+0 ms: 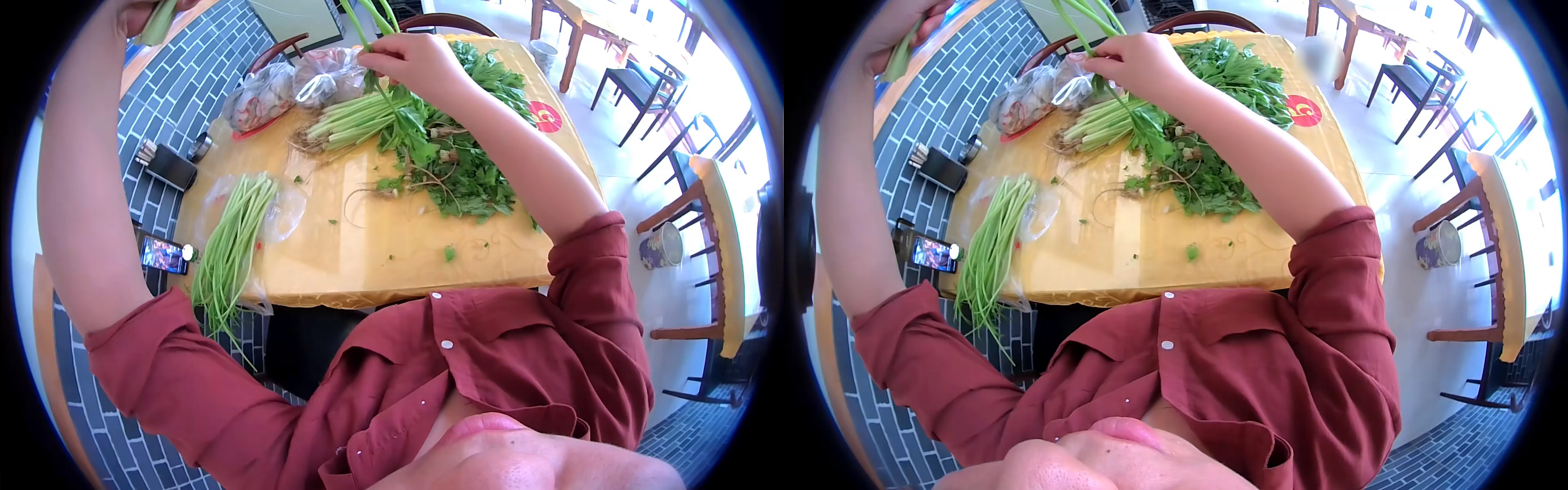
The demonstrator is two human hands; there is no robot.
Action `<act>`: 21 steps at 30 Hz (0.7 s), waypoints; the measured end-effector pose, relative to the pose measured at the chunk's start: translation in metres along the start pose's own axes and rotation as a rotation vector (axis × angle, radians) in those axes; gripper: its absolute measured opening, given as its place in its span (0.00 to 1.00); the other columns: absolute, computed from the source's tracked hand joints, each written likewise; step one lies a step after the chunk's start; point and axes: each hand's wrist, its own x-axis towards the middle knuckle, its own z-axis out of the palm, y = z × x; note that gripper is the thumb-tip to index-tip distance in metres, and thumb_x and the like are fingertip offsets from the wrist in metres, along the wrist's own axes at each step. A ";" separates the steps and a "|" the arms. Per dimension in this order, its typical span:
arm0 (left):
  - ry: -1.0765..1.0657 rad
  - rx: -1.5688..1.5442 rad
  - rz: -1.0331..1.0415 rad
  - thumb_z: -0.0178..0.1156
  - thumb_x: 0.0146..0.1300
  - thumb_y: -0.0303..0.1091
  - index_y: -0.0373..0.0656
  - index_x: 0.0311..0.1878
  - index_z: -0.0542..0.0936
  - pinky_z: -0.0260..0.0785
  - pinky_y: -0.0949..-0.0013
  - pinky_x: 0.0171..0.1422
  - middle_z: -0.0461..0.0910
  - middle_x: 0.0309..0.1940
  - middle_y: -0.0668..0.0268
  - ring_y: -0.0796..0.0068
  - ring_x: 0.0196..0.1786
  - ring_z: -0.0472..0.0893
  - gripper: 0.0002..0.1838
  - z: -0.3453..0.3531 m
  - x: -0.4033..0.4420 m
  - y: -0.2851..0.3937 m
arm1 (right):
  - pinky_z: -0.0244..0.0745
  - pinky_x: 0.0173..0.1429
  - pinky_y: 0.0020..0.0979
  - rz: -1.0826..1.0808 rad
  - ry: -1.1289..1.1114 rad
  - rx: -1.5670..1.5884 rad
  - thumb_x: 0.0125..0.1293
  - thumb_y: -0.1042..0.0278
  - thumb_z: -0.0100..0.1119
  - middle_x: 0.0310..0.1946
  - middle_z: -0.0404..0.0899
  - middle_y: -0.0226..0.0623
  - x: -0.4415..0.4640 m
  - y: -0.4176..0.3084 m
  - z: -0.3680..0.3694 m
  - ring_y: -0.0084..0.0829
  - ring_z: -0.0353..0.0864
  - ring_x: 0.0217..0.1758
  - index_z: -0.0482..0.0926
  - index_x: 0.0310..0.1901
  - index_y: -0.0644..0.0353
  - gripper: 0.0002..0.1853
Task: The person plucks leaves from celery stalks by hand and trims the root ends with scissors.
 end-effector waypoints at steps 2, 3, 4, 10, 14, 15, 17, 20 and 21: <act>-0.042 -0.051 0.000 0.56 0.65 0.30 0.37 0.33 0.74 0.59 0.78 0.14 0.66 0.14 0.73 0.85 0.13 0.66 0.07 -0.004 -0.010 0.002 | 0.71 0.32 0.21 0.040 -0.036 0.172 0.66 0.59 0.58 0.24 0.79 0.26 -0.002 0.012 0.002 0.16 0.73 0.25 0.83 0.46 0.57 0.14; -0.023 -0.017 0.005 0.56 0.65 0.30 0.37 0.33 0.74 0.58 0.78 0.14 0.66 0.14 0.73 0.86 0.13 0.66 0.07 -0.004 -0.009 -0.002 | 0.70 0.32 0.19 0.062 -0.050 0.256 0.67 0.61 0.57 0.25 0.79 0.25 -0.003 0.016 0.002 0.14 0.73 0.25 0.83 0.47 0.57 0.13; -0.005 0.017 0.013 0.55 0.65 0.30 0.36 0.34 0.75 0.58 0.78 0.13 0.66 0.14 0.73 0.86 0.13 0.66 0.07 -0.006 -0.006 -0.006 | 0.69 0.32 0.16 0.066 -0.073 0.285 0.70 0.65 0.52 0.27 0.78 0.23 -0.006 0.014 -0.001 0.12 0.72 0.27 0.83 0.49 0.57 0.12; -0.064 0.060 0.019 0.55 0.65 0.30 0.34 0.39 0.75 0.57 0.78 0.14 0.66 0.15 0.73 0.85 0.13 0.66 0.07 -0.018 -0.006 -0.013 | 0.72 0.34 0.23 -0.046 -0.109 -0.004 0.68 0.63 0.52 0.26 0.78 0.28 -0.011 0.012 -0.009 0.20 0.75 0.27 0.83 0.45 0.55 0.11; -0.133 0.137 0.042 0.55 0.65 0.30 0.34 0.41 0.76 0.59 0.77 0.16 0.68 0.15 0.72 0.84 0.13 0.66 0.09 -0.020 -0.003 -0.011 | 0.74 0.37 0.37 -0.482 0.069 -0.301 0.63 0.63 0.53 0.26 0.77 0.42 -0.010 0.021 -0.005 0.45 0.76 0.30 0.78 0.33 0.61 0.10; -0.117 0.136 -0.008 0.55 0.65 0.30 0.34 0.42 0.76 0.59 0.77 0.16 0.68 0.15 0.72 0.84 0.13 0.67 0.09 -0.018 -0.005 -0.005 | 0.73 0.37 0.36 -0.448 0.061 -0.316 0.63 0.64 0.53 0.26 0.76 0.41 -0.010 0.020 -0.005 0.42 0.76 0.30 0.78 0.33 0.61 0.10; -0.083 0.131 -0.108 0.55 0.65 0.31 0.34 0.43 0.76 0.59 0.77 0.16 0.68 0.15 0.72 0.84 0.13 0.67 0.09 -0.012 -0.013 0.012 | 0.73 0.36 0.34 -0.378 0.043 -0.348 0.62 0.64 0.54 0.24 0.76 0.38 -0.011 0.018 -0.006 0.37 0.77 0.28 0.79 0.34 0.61 0.09; -0.067 0.274 -0.066 0.55 0.64 0.30 0.33 0.43 0.76 0.59 0.77 0.16 0.68 0.14 0.72 0.84 0.13 0.68 0.10 -0.015 -0.003 -0.001 | 0.67 0.27 0.30 0.029 0.057 0.072 0.61 0.66 0.53 0.21 0.74 0.34 -0.011 0.023 -0.004 0.29 0.72 0.22 0.79 0.31 0.63 0.10; -0.044 0.245 -0.045 0.56 0.64 0.30 0.33 0.43 0.76 0.59 0.77 0.16 0.68 0.14 0.72 0.84 0.13 0.68 0.09 -0.013 -0.004 -0.001 | 0.63 0.25 0.28 0.217 0.038 0.371 0.61 0.66 0.53 0.21 0.73 0.33 -0.010 0.030 -0.005 0.26 0.69 0.22 0.79 0.31 0.63 0.10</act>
